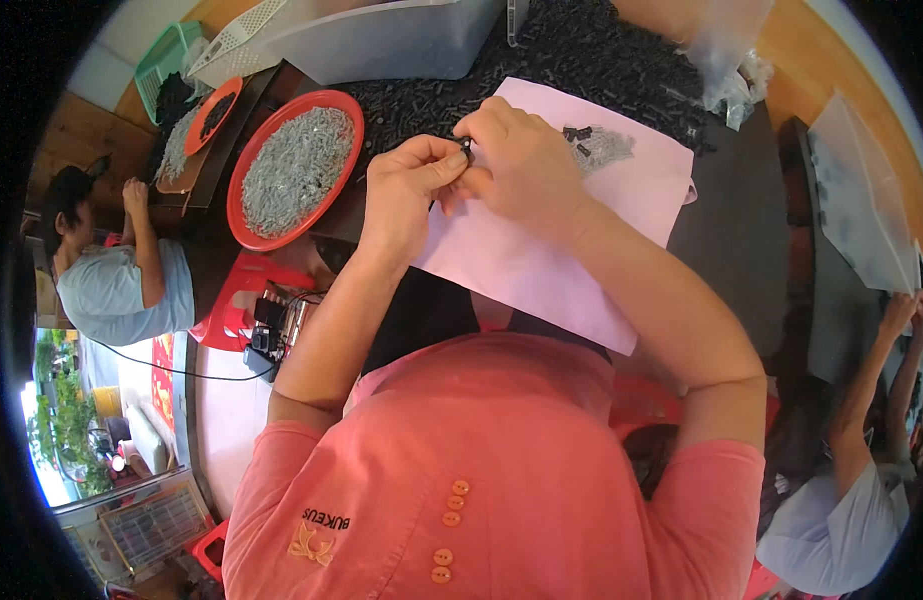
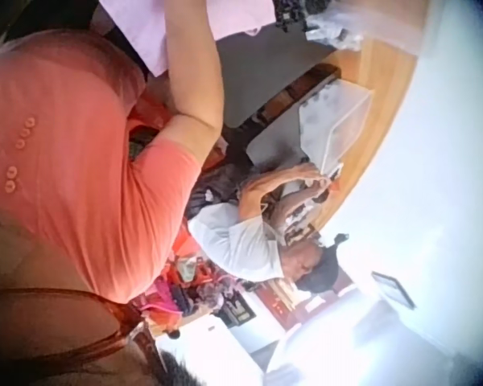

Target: The person assembles small parts by hand, repeatedly picking up plastic pieces and metal pins, inserting the pins into the plastic pieces, and placing them onto a cloth pad.

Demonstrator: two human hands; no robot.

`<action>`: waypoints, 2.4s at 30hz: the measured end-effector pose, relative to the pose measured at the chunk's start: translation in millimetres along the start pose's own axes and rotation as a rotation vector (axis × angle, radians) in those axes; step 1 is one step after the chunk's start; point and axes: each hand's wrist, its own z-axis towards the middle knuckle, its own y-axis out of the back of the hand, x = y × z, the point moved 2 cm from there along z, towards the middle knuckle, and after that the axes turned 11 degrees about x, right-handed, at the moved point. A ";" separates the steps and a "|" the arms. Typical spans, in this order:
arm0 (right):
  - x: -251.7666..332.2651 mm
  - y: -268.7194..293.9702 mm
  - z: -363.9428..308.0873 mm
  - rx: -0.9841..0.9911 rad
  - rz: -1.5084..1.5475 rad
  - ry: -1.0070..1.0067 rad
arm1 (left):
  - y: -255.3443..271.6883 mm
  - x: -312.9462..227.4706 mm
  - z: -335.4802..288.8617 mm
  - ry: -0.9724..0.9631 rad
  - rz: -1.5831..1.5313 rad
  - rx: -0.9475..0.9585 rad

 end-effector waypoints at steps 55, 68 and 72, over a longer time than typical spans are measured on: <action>136.8 127.8 -0.8 0.618 -0.099 -0.133 | -46.7 -148.7 -153.8 -0.986 -0.039 0.541; 153.3 142.4 -14.2 0.425 -0.251 -0.140 | -89.5 -170.1 -174.8 -0.606 -0.530 0.273; 140.9 146.9 -10.9 0.370 -0.275 -0.137 | -69.9 -172.8 -156.8 -0.336 -0.483 0.463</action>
